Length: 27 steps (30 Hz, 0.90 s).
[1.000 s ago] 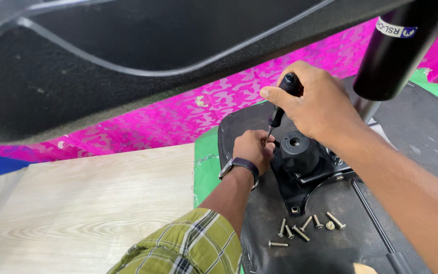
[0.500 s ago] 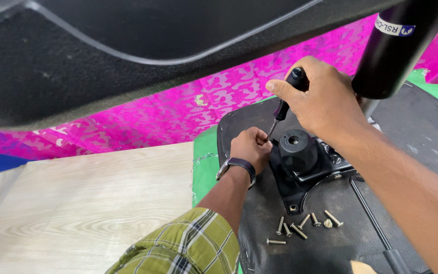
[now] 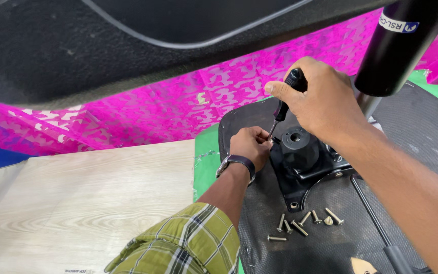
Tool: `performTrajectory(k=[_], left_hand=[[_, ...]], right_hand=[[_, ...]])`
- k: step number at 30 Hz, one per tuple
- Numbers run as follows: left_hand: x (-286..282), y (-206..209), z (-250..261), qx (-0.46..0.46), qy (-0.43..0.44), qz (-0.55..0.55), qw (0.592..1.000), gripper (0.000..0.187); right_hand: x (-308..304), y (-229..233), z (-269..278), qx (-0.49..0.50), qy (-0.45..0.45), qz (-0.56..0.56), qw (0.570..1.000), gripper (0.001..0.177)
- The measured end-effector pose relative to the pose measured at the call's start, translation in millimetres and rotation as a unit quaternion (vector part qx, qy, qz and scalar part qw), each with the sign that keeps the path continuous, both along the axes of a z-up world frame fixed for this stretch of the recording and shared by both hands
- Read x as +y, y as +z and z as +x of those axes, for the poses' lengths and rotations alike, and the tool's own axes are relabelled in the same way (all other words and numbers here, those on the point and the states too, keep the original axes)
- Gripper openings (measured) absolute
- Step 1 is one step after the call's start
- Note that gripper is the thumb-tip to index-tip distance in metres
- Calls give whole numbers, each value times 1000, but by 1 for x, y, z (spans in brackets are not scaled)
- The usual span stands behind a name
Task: The person attaches a black metal base to the underside of an overturned chair seat using a screwdriver and several screws. They align the base, insert screws into the mounting holes, and tighten them one by one until the base is secured.
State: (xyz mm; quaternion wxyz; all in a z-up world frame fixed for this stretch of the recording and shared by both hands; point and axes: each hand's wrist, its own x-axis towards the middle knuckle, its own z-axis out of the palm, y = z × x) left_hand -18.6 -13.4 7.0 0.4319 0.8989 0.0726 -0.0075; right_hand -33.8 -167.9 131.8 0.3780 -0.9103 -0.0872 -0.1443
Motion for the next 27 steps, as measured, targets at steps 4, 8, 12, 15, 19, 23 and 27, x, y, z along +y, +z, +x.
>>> performTrajectory(k=[4,8,12,15,19,23,27], left_hand=[[1,0,-3,-2,5,-9,1000,12],[1,0,-2,0,4,-21,1000,14],[3,-1,-2,0,5,-12,1000,17],[1,0,-1,-7,8,-7,1000,17],[0,2,-1,-5,-4,1,1000,19],[0,3,0,-8,-16,-5,1000,20],[-6,1,4,-17,-6,-16,1000,19]], right_hand=[[1,1,-1,-21,1,-8,1000,44],[0,5,0,2,-4,-21,1000,45],[2,6,-1,8,-1,-15,1000,44],[2,7,0,17,-9,-22,1000,44],[1,8,3,-4,-4,-54,999,49],[0,9,6,-2,-9,-64,998,51],[-6,7,6,-18,-12,-50,999,53]])
